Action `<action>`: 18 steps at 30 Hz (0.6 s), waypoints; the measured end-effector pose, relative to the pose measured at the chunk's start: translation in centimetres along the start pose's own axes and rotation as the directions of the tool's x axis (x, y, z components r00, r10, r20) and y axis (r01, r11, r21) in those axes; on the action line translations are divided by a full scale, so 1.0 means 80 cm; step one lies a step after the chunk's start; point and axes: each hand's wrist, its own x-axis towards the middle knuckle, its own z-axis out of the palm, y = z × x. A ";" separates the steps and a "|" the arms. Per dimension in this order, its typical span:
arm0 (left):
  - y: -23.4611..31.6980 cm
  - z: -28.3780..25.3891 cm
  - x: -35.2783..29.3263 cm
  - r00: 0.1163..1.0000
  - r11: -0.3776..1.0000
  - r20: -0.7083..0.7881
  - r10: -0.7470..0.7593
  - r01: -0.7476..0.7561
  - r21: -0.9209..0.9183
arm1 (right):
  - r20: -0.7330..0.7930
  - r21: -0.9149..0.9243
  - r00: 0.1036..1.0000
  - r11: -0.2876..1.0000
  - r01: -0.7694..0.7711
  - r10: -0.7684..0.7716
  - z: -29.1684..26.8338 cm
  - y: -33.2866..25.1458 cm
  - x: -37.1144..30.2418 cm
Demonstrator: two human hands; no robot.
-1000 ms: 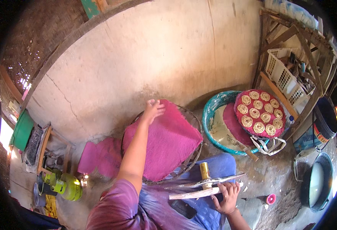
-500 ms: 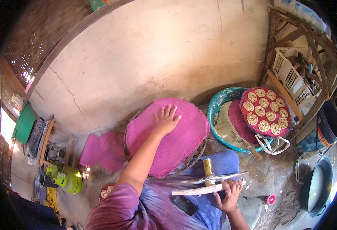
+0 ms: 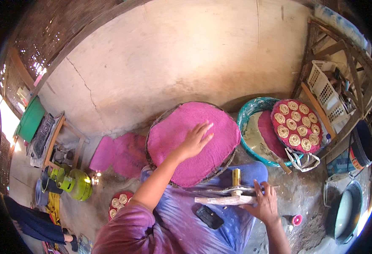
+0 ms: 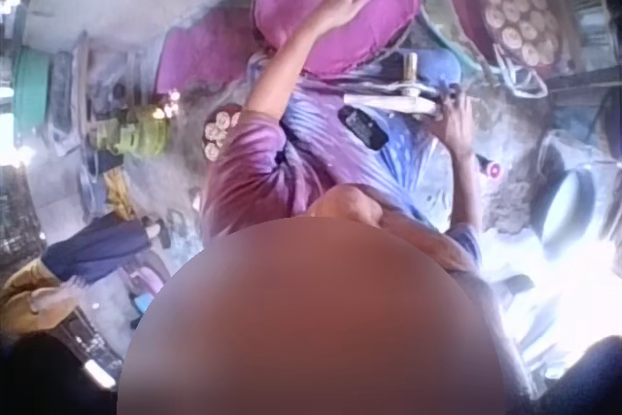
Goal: The person sits on the floor and uses a handheld extruder to press dough into spiral shapes onto a pink cloth-covered tray. They repeatedly fill the extruder with dough from a nearby bowl and arrange the formed noodles on the tray.
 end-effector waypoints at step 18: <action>0.099 -0.107 -0.157 0.910 -0.090 -0.251 0.330 -0.234 -0.968 | 0.446 0.833 0.865 0.461 -0.306 -0.231 -0.063 -0.051 -0.011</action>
